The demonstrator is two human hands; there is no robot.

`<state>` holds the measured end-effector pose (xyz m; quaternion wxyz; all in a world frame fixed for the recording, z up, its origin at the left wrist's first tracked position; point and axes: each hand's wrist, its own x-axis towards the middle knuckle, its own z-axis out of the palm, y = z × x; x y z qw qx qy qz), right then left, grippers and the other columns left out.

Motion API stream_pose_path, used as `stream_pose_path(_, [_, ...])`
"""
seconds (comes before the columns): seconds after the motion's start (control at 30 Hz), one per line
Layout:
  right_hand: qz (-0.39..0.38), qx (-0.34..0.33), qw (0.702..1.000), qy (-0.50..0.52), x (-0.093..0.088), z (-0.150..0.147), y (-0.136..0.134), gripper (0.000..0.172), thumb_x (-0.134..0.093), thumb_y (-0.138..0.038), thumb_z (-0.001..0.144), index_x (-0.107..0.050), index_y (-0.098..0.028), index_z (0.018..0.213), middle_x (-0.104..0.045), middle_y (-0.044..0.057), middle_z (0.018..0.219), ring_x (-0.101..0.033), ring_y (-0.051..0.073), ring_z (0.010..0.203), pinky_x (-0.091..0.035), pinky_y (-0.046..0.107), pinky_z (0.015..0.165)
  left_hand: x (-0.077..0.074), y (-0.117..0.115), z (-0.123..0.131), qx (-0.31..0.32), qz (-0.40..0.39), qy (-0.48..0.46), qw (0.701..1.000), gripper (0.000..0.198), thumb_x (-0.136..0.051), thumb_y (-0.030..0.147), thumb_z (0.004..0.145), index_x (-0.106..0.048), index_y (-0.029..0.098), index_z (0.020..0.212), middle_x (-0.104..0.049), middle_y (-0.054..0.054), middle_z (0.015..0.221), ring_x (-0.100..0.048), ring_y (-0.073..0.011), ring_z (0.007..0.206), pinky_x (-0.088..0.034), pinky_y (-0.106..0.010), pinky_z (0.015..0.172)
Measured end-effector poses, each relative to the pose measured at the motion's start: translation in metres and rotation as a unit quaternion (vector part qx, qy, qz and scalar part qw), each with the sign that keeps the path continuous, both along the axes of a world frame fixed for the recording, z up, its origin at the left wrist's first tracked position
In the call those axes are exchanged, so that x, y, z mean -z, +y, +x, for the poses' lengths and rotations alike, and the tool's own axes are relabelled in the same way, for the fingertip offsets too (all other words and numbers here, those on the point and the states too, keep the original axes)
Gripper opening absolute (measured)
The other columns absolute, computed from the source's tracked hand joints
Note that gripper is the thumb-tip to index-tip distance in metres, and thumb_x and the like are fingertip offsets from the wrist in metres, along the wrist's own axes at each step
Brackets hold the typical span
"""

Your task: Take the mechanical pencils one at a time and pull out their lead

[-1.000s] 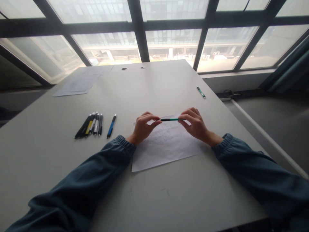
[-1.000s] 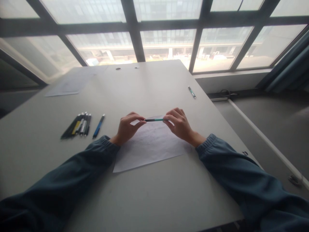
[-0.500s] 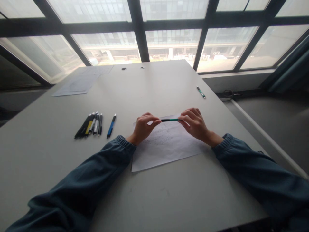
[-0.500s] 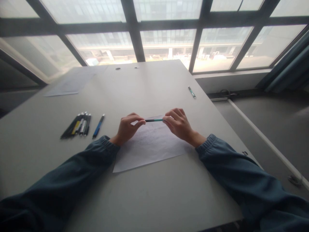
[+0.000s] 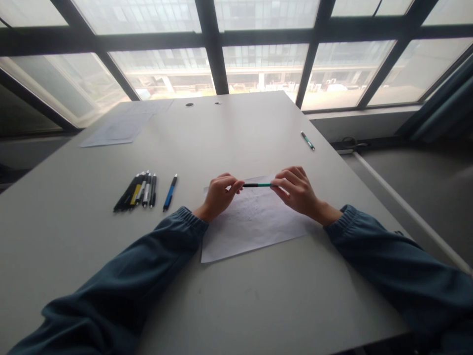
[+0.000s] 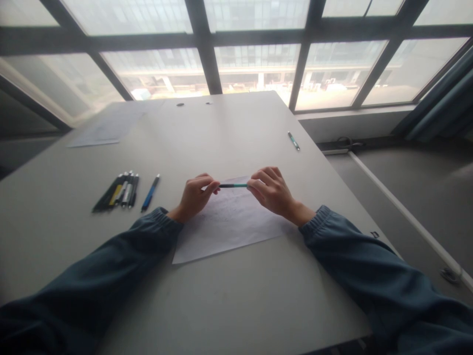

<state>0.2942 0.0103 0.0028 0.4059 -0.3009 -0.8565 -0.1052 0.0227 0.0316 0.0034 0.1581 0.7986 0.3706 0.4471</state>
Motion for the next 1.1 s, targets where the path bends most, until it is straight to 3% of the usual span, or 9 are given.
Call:
stream_pose_path(0.13, [-0.012,-0.002,1.000,-0.001,-0.0003,-0.0003,-0.0004,0.006,-0.062,-0.019,0.095,-0.062,-0.024,0.098,-0.068,0.005,0.093,-0.057,0.022,0.092,-0.043,0.041,0.086,0.0009,0.0018,-0.0010,0.009,0.007,0.009,1.000,0.043,-0.059,0.042,0.098,-0.066,0.019,0.062,-0.064,-0.002,0.063,-0.061,-0.0161,0.067,-0.047,-0.030,0.067])
stream_pose_path(0.37, [-0.036,0.004,0.999,-0.011,0.0003,-0.0005,0.0003,0.002,-0.061,-0.022,0.096,-0.062,-0.022,0.097,-0.068,0.005,0.091,-0.057,0.023,0.090,-0.042,0.040,0.084,0.0001,0.0031,-0.0010,0.013,0.048,-0.015,0.999,0.022,-0.075,0.040,0.087,-0.072,0.019,0.080,-0.071,-0.003,0.074,-0.061,-0.0170,0.073,-0.049,-0.031,0.069])
stream_pose_path(0.73, [-0.070,0.001,0.997,-0.022,0.0066,0.0010,0.0046,0.014,-0.055,-0.029,0.101,-0.064,-0.019,0.099,-0.069,0.007,0.091,-0.055,0.023,0.088,-0.042,0.039,0.083,0.0002,0.0009,-0.0006,0.034,0.056,-0.035,0.997,0.015,-0.081,0.032,0.083,-0.074,0.020,0.089,-0.074,-0.004,0.083,-0.065,-0.0167,0.079,-0.054,-0.031,0.072])
stream_pose_path(0.9, [-0.079,-0.002,0.997,-0.005,0.0070,-0.0001,0.0044,0.016,-0.053,-0.029,0.102,-0.065,-0.020,0.097,-0.069,0.007,0.090,-0.056,0.023,0.087,-0.042,0.038,0.082,0.0008,0.0014,-0.0001,0.032,0.051,-0.021,0.998,0.020,-0.080,0.036,0.083,-0.072,0.020,0.093,-0.074,-0.005,0.087,-0.066,-0.0170,0.082,-0.053,-0.031,0.073])
stream_pose_path(1.0, [-0.084,0.000,0.996,0.001,0.0071,0.0001,0.0044,0.017,-0.053,-0.030,0.102,-0.065,-0.020,0.097,-0.069,0.007,0.090,-0.056,0.023,0.087,-0.042,0.039,0.082,0.0017,0.0016,0.0002,0.030,0.033,-0.016,0.999,0.039,-0.081,0.045,0.080,-0.069,0.021,0.109,-0.074,-0.006,0.095,-0.067,-0.0182,0.086,-0.052,-0.031,0.075])
stream_pose_path(1.1, [-0.086,0.007,0.996,0.009,0.0072,0.0008,0.0048,0.018,-0.052,-0.031,0.102,-0.066,-0.021,0.098,-0.069,0.007,0.090,-0.056,0.023,0.088,-0.042,0.039,0.082,0.0036,0.0019,-0.0006,-0.006,0.013,-0.014,1.000,0.043,-0.069,0.055,0.088,-0.064,0.020,0.112,-0.071,-0.005,0.094,-0.065,-0.0173,0.083,-0.050,-0.031,0.074])
